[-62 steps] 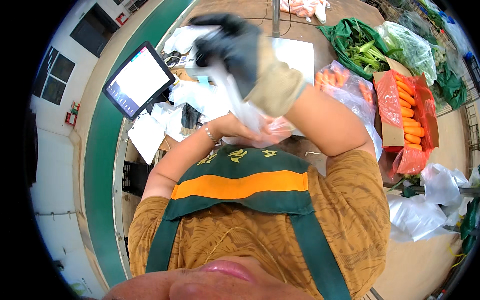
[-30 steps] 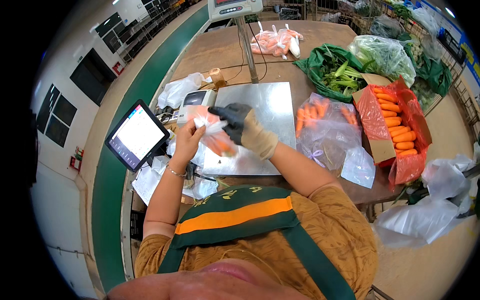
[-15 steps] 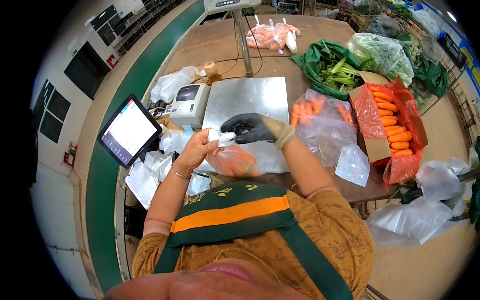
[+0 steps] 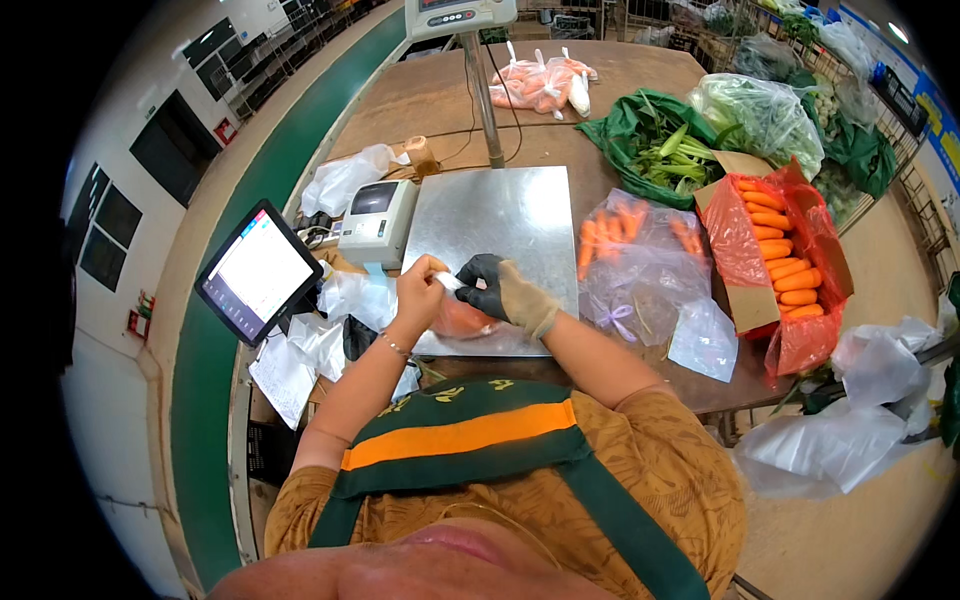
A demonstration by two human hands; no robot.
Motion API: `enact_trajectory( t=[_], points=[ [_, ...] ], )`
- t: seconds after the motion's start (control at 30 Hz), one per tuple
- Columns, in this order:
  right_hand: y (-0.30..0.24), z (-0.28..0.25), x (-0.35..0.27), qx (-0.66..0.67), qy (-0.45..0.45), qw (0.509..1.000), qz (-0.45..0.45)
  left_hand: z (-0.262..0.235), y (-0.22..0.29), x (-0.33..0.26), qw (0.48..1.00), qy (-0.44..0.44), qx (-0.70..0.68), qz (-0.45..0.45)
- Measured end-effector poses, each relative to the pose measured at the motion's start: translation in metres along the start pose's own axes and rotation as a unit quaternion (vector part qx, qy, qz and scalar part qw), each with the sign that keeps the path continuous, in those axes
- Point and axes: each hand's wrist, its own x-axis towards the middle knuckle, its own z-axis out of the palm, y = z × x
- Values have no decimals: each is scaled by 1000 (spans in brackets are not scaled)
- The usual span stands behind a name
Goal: The person repeatedly picks carrots from a box and places them into small plastic bags on a digital scale. After weighing, the person ties the bags and sets them aside. The process is repeated multiple times throughout the clip.
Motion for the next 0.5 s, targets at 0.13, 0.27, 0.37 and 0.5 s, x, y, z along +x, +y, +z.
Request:
enact_trajectory(
  t=[0.13,0.27,0.37,0.5],
  points=[
    [14,-5,-9,37,-60,994,79,23,-13,1,996,24,37,79],
    [19,-12,-5,168,88,980,56,23,-12,3,992,-55,25,111],
    [28,-17,-10,57,-87,994,14,27,9,-5,983,-98,29,154],
    [25,-27,-9,85,-202,972,81,32,2,-12,976,-126,84,158]
  ],
)
